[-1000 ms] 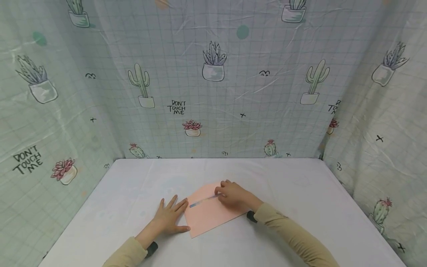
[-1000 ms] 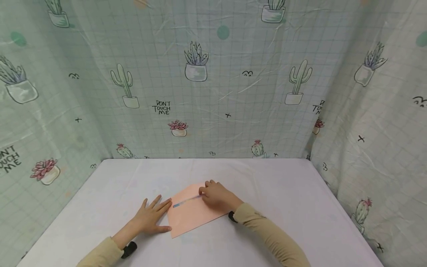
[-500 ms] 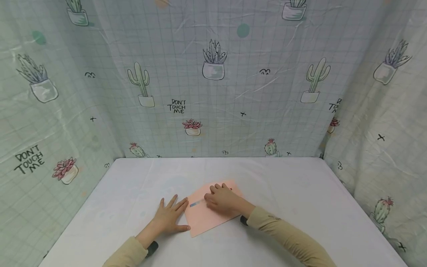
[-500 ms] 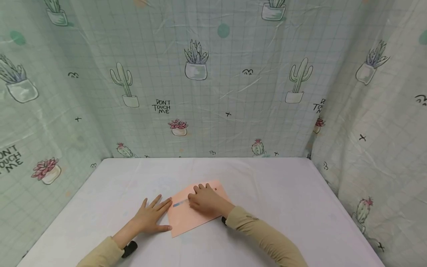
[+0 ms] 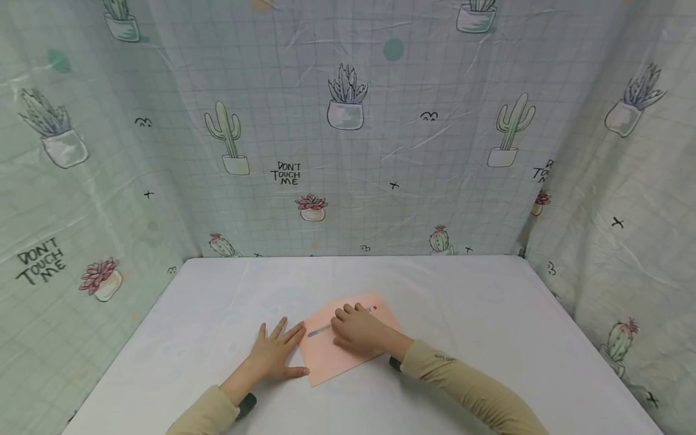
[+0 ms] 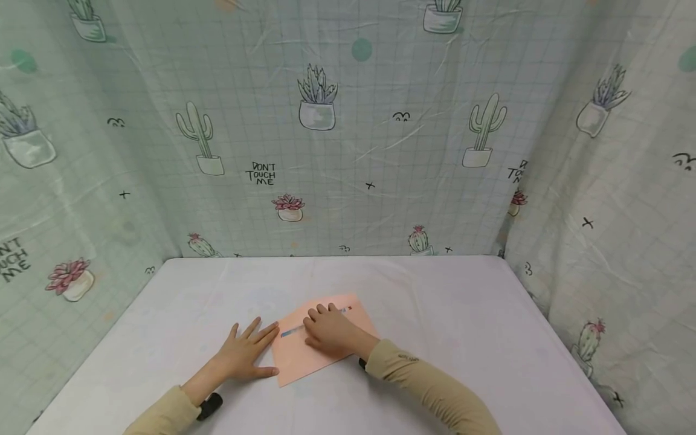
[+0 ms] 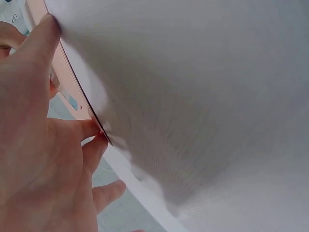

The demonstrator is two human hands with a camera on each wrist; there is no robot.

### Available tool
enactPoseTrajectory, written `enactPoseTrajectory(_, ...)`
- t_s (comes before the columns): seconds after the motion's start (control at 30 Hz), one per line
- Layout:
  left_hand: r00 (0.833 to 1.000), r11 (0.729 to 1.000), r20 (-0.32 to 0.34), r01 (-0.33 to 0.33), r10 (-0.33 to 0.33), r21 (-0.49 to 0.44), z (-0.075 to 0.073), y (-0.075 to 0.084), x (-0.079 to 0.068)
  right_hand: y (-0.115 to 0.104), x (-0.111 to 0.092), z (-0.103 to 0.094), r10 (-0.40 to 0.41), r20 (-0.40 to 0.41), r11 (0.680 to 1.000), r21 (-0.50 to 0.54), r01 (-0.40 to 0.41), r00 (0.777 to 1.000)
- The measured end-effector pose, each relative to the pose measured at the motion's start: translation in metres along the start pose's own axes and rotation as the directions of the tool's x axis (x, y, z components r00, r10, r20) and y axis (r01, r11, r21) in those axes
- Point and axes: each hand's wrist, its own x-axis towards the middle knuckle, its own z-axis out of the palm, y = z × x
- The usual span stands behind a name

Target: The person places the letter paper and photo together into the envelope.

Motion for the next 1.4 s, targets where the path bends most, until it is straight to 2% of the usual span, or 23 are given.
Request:
enactPoseTrajectory(0.23,1.000,1.000,-0.007,-0.003,0.003,0.002,-0.002,0.000,0.001,0.001,0.001,0.002,-0.001,0.022,1.000,-0.018,0.002,1.000)
enactPoseTrajectory(0.5,1.000,1.000,-0.008,0.013,-0.012,0.025,-0.001,0.001,0.000,0.004,0.000,-0.003,-0.049,0.000,0.998,0.039,0.049,0.999)
enactPoseTrajectory(0.67,1.000,0.999,-0.012,0.025,-0.024,0.035,-0.003,0.003,0.000,0.005,0.001,-0.003,-0.070,0.008,0.997,0.038,0.069,0.998)
enactPoseTrajectory(0.9,1.000,0.999,-0.001,0.019,-0.019,0.037,-0.003,0.003,0.001,0.004,0.001,0.000,-0.057,0.033,0.997,0.051,0.055,0.998)
enactPoseTrajectory(1.07,1.000,1.000,0.021,0.022,-0.022,0.011,-0.006,0.004,0.001,0.005,-0.004,-0.002,-0.023,0.080,0.988,0.157,0.010,0.997)
enactPoseTrajectory(1.2,0.999,1.000,0.033,0.022,-0.022,0.000,-0.007,0.005,0.001,0.007,-0.010,-0.002,-0.007,0.133,0.961,0.274,-0.030,0.991)
enactPoseTrajectory(1.4,1.000,1.000,0.016,0.011,-0.011,-0.016,-0.007,0.004,0.000,0.008,-0.018,-0.003,0.015,0.173,0.923,0.376,-0.080,0.985)
